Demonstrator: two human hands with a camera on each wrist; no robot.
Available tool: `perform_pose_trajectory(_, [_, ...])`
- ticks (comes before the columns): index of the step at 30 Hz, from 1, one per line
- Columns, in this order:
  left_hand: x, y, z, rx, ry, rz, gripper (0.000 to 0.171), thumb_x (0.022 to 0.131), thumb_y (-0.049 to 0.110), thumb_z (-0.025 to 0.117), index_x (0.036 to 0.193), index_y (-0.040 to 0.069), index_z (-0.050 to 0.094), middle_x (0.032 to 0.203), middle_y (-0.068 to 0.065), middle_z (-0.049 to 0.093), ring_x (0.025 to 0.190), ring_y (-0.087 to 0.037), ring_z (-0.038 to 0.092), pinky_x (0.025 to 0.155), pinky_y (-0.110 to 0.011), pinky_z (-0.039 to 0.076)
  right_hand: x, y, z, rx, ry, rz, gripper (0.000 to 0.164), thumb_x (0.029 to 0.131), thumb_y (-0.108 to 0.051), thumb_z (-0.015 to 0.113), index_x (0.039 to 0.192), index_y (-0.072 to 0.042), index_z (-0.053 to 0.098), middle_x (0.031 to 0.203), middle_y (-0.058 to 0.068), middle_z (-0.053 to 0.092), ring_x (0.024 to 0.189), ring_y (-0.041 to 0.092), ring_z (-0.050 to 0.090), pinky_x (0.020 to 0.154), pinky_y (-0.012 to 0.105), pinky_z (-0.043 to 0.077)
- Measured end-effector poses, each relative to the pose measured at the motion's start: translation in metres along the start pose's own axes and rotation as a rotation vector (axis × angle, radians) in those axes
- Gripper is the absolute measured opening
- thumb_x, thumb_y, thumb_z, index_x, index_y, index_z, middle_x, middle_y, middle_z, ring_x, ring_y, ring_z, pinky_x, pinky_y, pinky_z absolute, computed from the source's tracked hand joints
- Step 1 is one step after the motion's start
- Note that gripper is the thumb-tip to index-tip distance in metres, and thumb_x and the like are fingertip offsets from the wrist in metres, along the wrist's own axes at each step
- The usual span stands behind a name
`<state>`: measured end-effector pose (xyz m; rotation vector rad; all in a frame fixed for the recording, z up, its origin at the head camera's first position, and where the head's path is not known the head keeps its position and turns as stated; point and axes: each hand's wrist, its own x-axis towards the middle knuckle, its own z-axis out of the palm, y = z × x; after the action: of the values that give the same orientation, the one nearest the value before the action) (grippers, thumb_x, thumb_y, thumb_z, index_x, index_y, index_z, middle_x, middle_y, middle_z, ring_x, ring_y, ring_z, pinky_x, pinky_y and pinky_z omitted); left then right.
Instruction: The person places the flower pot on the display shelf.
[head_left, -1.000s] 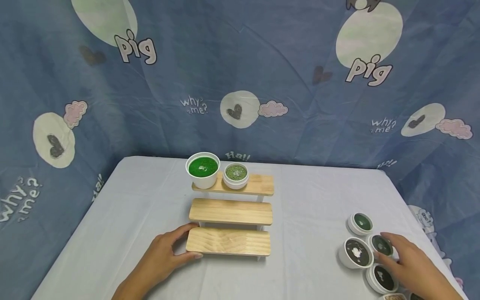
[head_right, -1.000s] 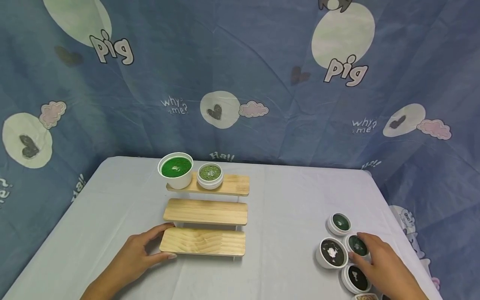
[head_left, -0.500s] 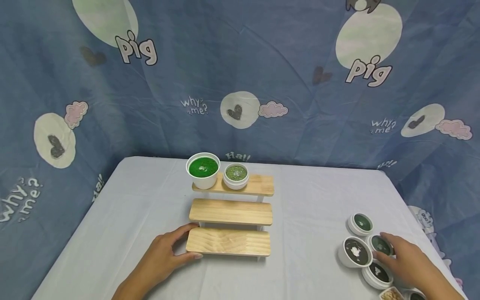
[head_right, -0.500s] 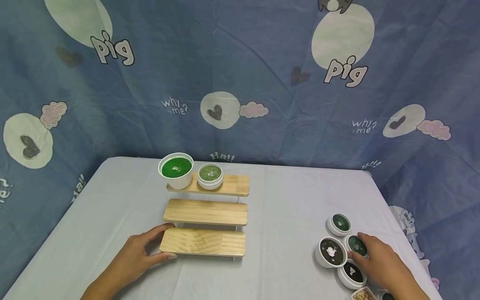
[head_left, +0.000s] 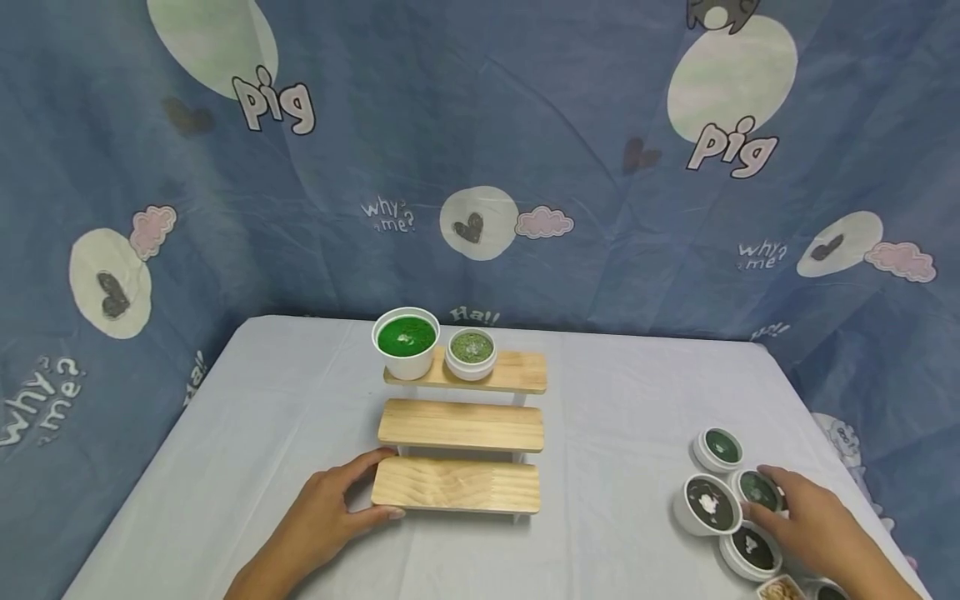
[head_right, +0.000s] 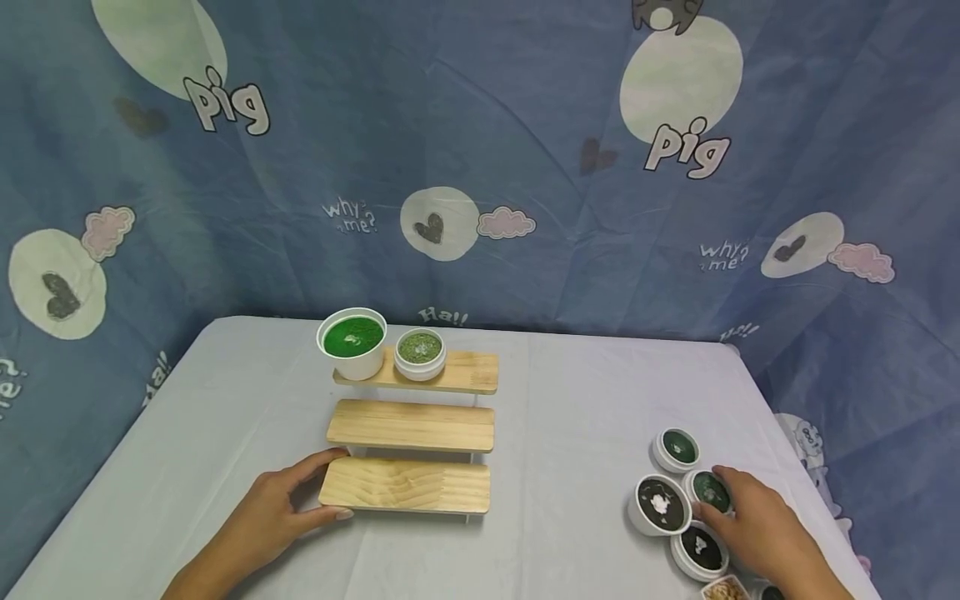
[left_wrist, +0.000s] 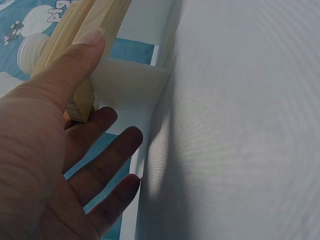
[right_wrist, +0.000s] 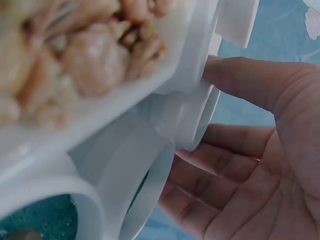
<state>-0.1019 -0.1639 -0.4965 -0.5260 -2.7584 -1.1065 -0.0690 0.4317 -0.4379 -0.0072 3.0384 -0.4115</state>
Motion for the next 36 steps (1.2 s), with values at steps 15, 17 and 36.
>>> perform_pose_trajectory(15, [0.001,-0.002,-0.001,-0.005,0.007,0.041,0.07,0.077,0.056,0.088,0.139,0.029,0.066,0.129,0.013,0.071,0.12,-0.016,0.066,0.097,-0.047,0.055,-0.001,-0.021,-0.03,-0.018,0.054,-0.001,0.071,0.092,-0.04,0.081,0.131,0.015,0.057,0.118,0.036,0.062,0.09,0.039,0.067,0.072,0.058,0.055])
perform_pose_trajectory(17, [0.001,-0.001,-0.001,-0.005,0.003,0.034,0.07,0.077,0.056,0.088,0.138,0.029,0.066,0.129,0.013,0.071,0.121,-0.017,0.066,0.097,-0.048,0.055,0.001,-0.025,-0.033,-0.007,0.048,-0.002,0.073,0.092,-0.041,0.08,0.133,0.014,0.056,0.12,0.036,0.062,0.089,0.039,0.067,0.071,0.058,0.056])
perform_pose_trajectory(36, [-0.001,-0.003,-0.001,0.002,-0.003,0.002,0.072,0.075,0.056,0.088,0.138,0.028,0.067,0.127,0.011,0.072,0.12,-0.018,0.066,0.097,-0.048,0.055,0.03,-0.115,-0.054,0.181,0.113,-0.245,0.065,0.098,-0.031,0.077,0.147,0.003,0.05,0.133,0.023,0.059,0.101,0.034,0.071,0.081,0.048,0.061])
